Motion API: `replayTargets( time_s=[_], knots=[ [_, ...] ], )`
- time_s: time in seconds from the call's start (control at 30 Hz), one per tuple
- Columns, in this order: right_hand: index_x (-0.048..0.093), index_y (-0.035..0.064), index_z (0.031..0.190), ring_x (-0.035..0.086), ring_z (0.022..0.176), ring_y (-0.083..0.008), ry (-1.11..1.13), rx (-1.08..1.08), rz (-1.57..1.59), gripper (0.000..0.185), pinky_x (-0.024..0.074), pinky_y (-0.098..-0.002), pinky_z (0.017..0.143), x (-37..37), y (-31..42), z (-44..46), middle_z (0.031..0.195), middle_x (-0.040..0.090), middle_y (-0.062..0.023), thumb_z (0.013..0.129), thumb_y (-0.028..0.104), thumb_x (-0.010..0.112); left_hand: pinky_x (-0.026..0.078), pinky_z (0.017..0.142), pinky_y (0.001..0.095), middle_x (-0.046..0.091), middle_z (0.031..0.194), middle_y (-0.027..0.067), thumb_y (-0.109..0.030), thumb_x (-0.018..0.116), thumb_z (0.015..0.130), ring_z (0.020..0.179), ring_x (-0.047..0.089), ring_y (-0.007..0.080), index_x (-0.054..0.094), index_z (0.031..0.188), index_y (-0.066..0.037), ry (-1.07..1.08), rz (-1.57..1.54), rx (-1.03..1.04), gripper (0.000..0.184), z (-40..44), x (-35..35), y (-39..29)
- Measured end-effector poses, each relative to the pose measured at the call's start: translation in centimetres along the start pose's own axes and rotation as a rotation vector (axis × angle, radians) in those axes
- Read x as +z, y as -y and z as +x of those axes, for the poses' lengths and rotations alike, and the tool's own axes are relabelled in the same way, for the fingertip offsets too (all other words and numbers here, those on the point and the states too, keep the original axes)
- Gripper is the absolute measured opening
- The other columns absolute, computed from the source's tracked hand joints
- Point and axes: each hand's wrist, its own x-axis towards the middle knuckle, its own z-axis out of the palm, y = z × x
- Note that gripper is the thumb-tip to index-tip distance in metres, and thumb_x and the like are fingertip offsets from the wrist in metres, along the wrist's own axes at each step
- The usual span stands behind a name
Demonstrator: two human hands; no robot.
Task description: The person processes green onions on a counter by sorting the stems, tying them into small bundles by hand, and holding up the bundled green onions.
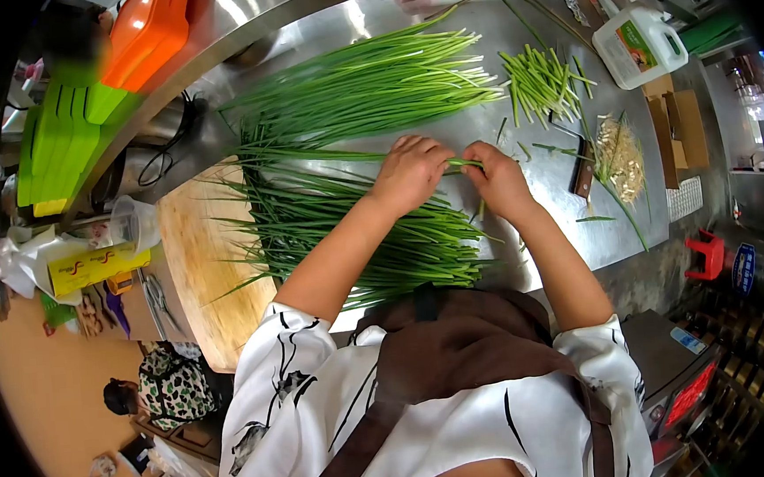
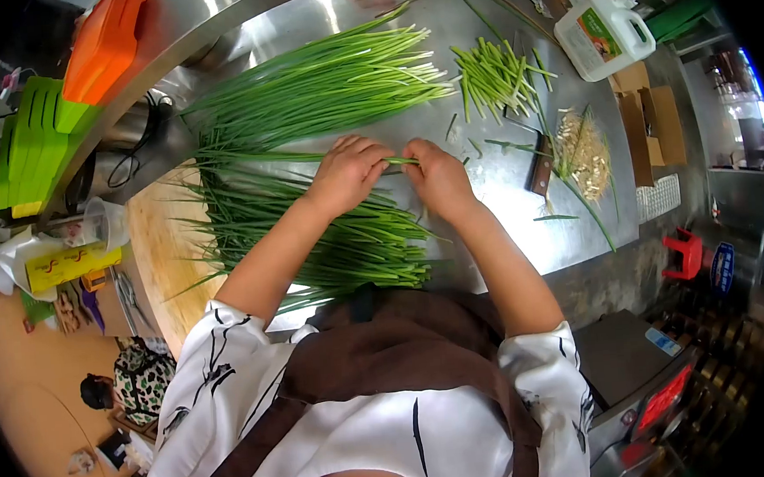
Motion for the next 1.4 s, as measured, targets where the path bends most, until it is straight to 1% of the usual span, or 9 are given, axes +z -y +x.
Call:
replayTargets(
  time_s=[0.07,0.23,0.47,0.67,0.77,0.83,0.9,1.07,1.4],
  knots=[
    [0.059,0.0075,0.089,0.057,0.080,-0.0287,-0.005,0.066,0.095,0.015,0.0444,-0.0386,0.071,0.0,0.0,-0.1,0.080,0.058,-0.0089,0.075,0.009,0.065,0.046,0.081,0.0398,0.061,0.092,0.0101,-0.008,0.063,0.079,0.090,0.057,0.0310,0.058,0.101,-0.006,0.017,-0.040,-0.142,0.023,0.1,0.6,0.2],
    [0.059,0.0062,0.079,0.054,0.077,-0.0316,-0.277,-0.447,-0.215,0.008,0.0425,-0.0412,0.072,1.7,-0.2,0.8,0.078,0.058,-0.0075,0.073,0.008,0.064,0.049,0.074,0.0389,0.060,0.093,0.0128,-0.005,0.065,0.077,0.087,0.059,0.0326,0.055,0.101,-0.005,-0.033,-0.151,-0.138,0.025,0.2,0.8,-0.3],
    [0.056,0.0029,0.077,0.053,0.074,-0.0351,-0.620,-0.257,-0.173,0.006,0.0421,-0.0437,0.066,-1.1,-5.2,0.9,0.077,0.055,-0.0150,0.072,0.001,0.060,0.046,0.079,0.0421,0.062,0.089,0.0110,-0.003,0.065,0.076,0.088,0.058,0.0315,0.054,0.106,-0.005,-0.021,-0.124,-0.306,0.032,-1.3,0.1,1.9],
    [0.061,0.0003,0.093,0.059,0.084,-0.0358,-0.714,0.353,-0.036,0.022,0.0457,-0.0404,0.073,-7.2,-9.0,1.3,0.088,0.063,-0.0198,0.091,0.020,0.052,0.049,0.074,0.0364,0.063,0.091,0.0089,-0.005,0.067,0.078,0.084,0.062,0.0261,0.053,0.113,-0.006,-0.064,-0.155,-0.327,0.039,-1.5,-1.2,1.4],
    [0.060,-0.0027,0.099,0.057,0.090,-0.0381,-0.748,0.352,-0.160,0.025,0.0450,-0.0428,0.079,-8.5,-8.9,1.2,0.100,0.061,-0.0217,0.088,0.019,0.057,0.049,0.075,0.0355,0.063,0.089,0.0081,-0.004,0.067,0.077,0.084,0.061,0.0262,0.053,0.113,-0.007,-0.052,-0.222,-0.382,0.038,-0.8,-1.7,0.3],
    [0.058,-0.0017,0.105,0.054,0.097,-0.0376,-0.952,-0.008,-0.703,0.030,0.0424,-0.0441,0.084,-7.9,-6.0,0.7,0.104,0.059,-0.0184,0.082,0.017,0.062,0.049,0.075,0.0351,0.062,0.088,0.0077,-0.004,0.067,0.077,0.084,0.061,0.0262,0.053,0.112,-0.007,-0.047,-0.245,-0.404,0.038,-0.6,-1.7,0.1],
    [0.056,0.0006,0.109,0.053,0.099,-0.0353,-0.570,-0.148,-0.291,0.037,0.0403,-0.0414,0.087,-5.1,-3.3,-0.3,0.105,0.058,-0.0167,0.079,0.020,0.067,0.050,0.075,0.0345,0.062,0.091,0.0082,-0.003,0.067,0.077,0.086,0.060,0.0259,0.054,0.110,-0.007,-0.049,-0.207,-0.268,0.036,-0.6,-1.5,0.1],
    [0.058,0.0053,0.089,0.053,0.082,-0.0271,-0.247,-0.470,-0.433,0.019,0.0388,-0.0385,0.072,-1.0,1.2,-0.7,0.086,0.057,-0.0085,0.073,0.012,0.065,0.049,0.074,0.0354,0.061,0.096,0.0090,-0.003,0.065,0.078,0.087,0.060,0.0263,0.056,0.108,-0.006,-0.043,-0.225,-0.220,0.031,-0.4,-1.1,-0.4],
    [0.056,0.0062,0.086,0.052,0.084,-0.0302,-0.516,-0.284,-0.432,0.013,0.0393,-0.0419,0.073,-4.4,-5.3,-1.0,0.088,0.057,-0.0099,0.073,0.004,0.062,0.046,0.080,0.0395,0.058,0.095,0.0098,-0.012,0.061,0.084,0.085,0.056,0.0322,0.064,0.097,-0.005,0.038,-0.017,-0.130,0.016,-1.7,-2.0,1.6]
  ],
)
